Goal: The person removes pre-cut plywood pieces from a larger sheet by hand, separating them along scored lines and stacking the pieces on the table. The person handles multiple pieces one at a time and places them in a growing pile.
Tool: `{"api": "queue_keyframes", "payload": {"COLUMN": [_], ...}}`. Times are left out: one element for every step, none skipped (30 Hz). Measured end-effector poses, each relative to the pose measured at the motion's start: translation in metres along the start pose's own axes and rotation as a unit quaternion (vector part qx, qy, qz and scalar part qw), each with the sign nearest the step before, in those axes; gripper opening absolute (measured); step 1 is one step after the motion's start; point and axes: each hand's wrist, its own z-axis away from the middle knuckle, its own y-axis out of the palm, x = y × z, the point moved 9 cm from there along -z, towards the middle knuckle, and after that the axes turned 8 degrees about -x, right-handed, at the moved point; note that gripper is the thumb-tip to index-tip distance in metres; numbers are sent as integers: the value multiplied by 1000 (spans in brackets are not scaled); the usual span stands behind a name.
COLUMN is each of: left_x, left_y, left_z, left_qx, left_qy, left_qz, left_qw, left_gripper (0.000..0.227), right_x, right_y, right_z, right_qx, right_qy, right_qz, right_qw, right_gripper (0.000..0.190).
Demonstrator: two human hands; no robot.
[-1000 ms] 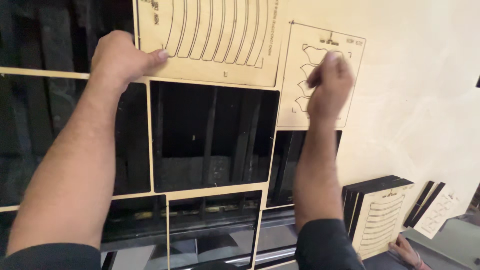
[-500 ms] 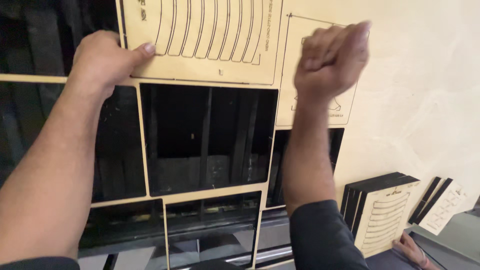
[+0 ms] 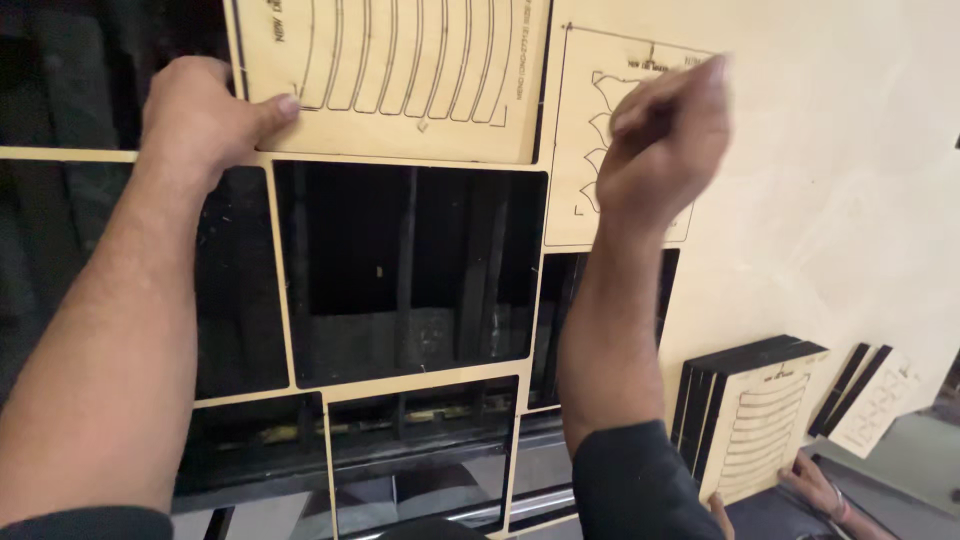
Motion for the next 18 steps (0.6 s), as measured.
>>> {"api": "queue_keyframes", "payload": {"left_x": [3, 5, 5, 6, 9, 10, 12, 11, 10, 8, 7, 9, 10, 11, 11, 9, 12, 8], "left_y": [0, 2, 5, 7, 12, 15, 16, 13, 9, 11, 11, 11, 11, 9, 7, 8, 7, 3], "left_z": [0, -1, -3, -5, -5, -7, -7, -9, -10, -10, -11, -11, -11, -9, -7, -4, 0, -2], "left_qx": [4, 18, 32, 45, 61, 72, 84, 76, 69, 67, 63, 63, 62, 61, 60, 64, 55, 42], "left_qy": [-10, -12, -14, -16, -35, -51, -67, -55, -42, -29, -23, -20, -16, -5, 7, 20, 23, 34], "left_qz": [22, 43, 65, 86, 112, 139, 165, 156, 146, 137, 111, 84, 58, 78, 99, 119, 74, 32], "left_qw": [1000, 999, 997, 995, 991, 986, 980, 983, 986, 988, 992, 994, 996, 995, 993, 991, 995, 998], "left_gripper": [41, 39, 38, 37, 37, 37, 38, 38, 38, 39, 39, 39, 39, 39, 39, 38, 39, 40], "right_x": [-6, -19, -31, -42, -52, -58, -63, -74, -86, -98, -113, -129, -147, -163, -177, -192, -204, -215], "right_y": [0, 1, 2, -1, -4, -2, -1, -2, -2, -2, -1, 0, 3, 4, 2, -2, -6, -9], "right_z": [9, 18, 27, 35, 43, 52, 65, 83, 103, 128, 149, 162, 174, 186, 186, 180, 177, 170], "right_qx": [-10, -3, 4, -4, -12, -8, -4, -9, -13, -18, -23, -51, -80, -108, -162, -220, -277, -293], "right_qy": [9, 47, 84, 113, 140, 159, 177, 232, 286, 336, 385, 426, 464, 500, 495, 482, 464, 450], "right_qz": [87, 135, 182, 233, 284, 296, 307, 303, 299, 267, 234, 156, 78, -1, -79, -154, -228, -237], "right_qw": [996, 990, 980, 966, 948, 942, 935, 924, 910, 903, 893, 890, 879, 859, 850, 834, 810, 810], "right_gripper": [35, 31, 28, 20, 14, 14, 14, 16, 18, 20, 26, 25, 25, 25, 26, 27, 30, 27]}}
